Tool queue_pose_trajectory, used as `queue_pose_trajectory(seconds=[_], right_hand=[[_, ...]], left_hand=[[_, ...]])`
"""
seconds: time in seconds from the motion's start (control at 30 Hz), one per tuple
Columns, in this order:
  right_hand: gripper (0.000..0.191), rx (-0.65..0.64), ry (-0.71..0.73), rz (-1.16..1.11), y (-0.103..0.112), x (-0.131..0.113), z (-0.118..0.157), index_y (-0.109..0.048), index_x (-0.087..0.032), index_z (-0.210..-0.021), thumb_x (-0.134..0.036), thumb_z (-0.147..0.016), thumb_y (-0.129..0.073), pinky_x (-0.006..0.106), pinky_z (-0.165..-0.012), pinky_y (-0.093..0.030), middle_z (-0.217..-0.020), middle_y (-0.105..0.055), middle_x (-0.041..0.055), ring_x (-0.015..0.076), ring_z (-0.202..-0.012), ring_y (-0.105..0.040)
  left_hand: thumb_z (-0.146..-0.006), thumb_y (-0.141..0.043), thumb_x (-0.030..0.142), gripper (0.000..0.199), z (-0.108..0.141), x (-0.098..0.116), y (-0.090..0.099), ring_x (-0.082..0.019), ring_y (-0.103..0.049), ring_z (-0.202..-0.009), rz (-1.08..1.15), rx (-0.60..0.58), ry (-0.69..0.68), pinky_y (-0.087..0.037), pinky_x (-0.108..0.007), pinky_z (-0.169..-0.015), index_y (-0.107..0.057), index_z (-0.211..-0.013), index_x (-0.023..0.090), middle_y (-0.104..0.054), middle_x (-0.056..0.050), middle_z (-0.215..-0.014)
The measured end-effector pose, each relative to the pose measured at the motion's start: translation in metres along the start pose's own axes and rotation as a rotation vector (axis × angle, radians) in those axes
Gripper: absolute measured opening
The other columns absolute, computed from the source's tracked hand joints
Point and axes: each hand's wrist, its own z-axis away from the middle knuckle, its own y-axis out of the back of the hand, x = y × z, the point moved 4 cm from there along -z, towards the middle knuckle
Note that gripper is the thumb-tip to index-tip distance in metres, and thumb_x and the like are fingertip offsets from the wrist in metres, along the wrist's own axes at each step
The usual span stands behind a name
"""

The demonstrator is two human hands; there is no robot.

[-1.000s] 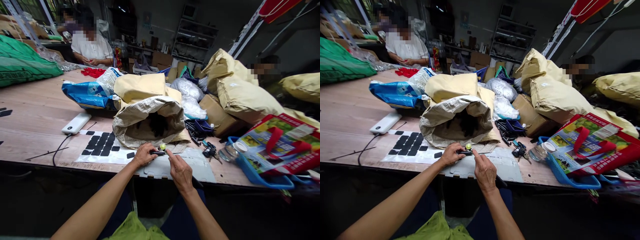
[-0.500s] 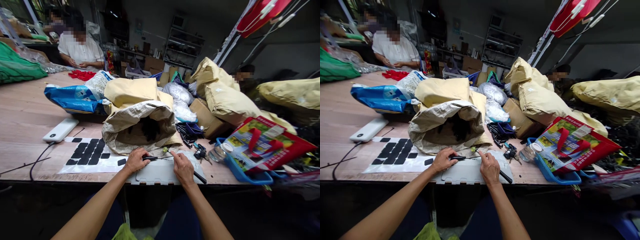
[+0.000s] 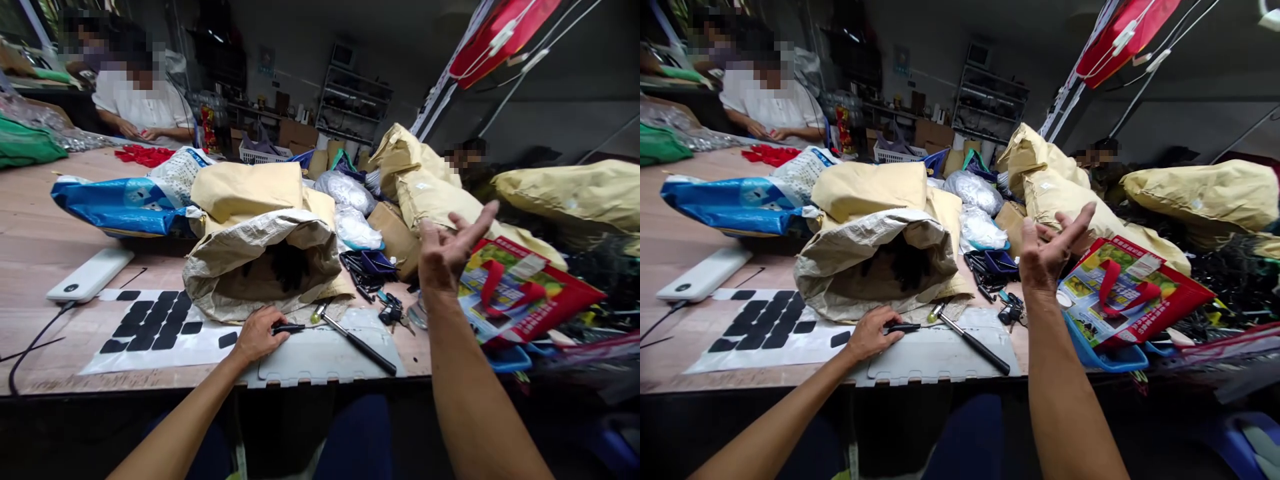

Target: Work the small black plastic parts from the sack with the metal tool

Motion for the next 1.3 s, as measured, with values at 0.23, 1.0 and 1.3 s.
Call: queue_pose_trajectory(seconds=[0.23, 1.0, 1.3], right_hand=[[0.022, -0.702, 0.062, 0.051, -0.058, -0.019, 0.128, -0.065, -0.021, -0.079, -0.034, -0.094, -0.054, 0.028, -0.071, -0.042, -0.076, -0.061, 0.0026, 0.0159, -0.076, -0.057], [0.031, -0.778, 0.030, 0.490, -0.067, 0.005, 0.244, -0.061, -0.019, -0.090, -0.046, -0.101, -0.048, 0.033, -0.075, -0.026, -0.092, -0.060, 0.0066, 0.0204, -0.084, -0.051], [0.032, -0.758, 0.035, 0.492, -0.065, 0.004, 0.244, -0.061, -0.019, -0.091, -0.044, -0.102, -0.046, 0.033, -0.076, -0.026, -0.091, -0.060, 0.0070, 0.0209, -0.085, -0.051]], left_hand=[[-0.076, -0.079, 0.026, 0.015, 0.001, 0.005, 0.004, -0.019, -0.058, -0.084, -0.010, 0.020, -0.017, -0.042, -0.030, -0.078, -0.073, -0.088, 0.021, -0.063, -0.001, -0.082], [-0.096, -0.049, 0.047, 0.037, 0.160, -0.004, -0.102, -0.027, -0.069, -0.105, -0.026, -0.638, 0.488, -0.049, -0.034, -0.089, -0.069, -0.119, 0.025, -0.075, -0.007, -0.108], [-0.084, -0.066, 0.051, 0.046, 0.095, 0.061, -0.038, -0.023, -0.071, -0.080, 0.352, -0.833, 0.195, -0.054, -0.030, -0.070, -0.073, -0.120, 0.023, -0.077, -0.006, -0.094]])
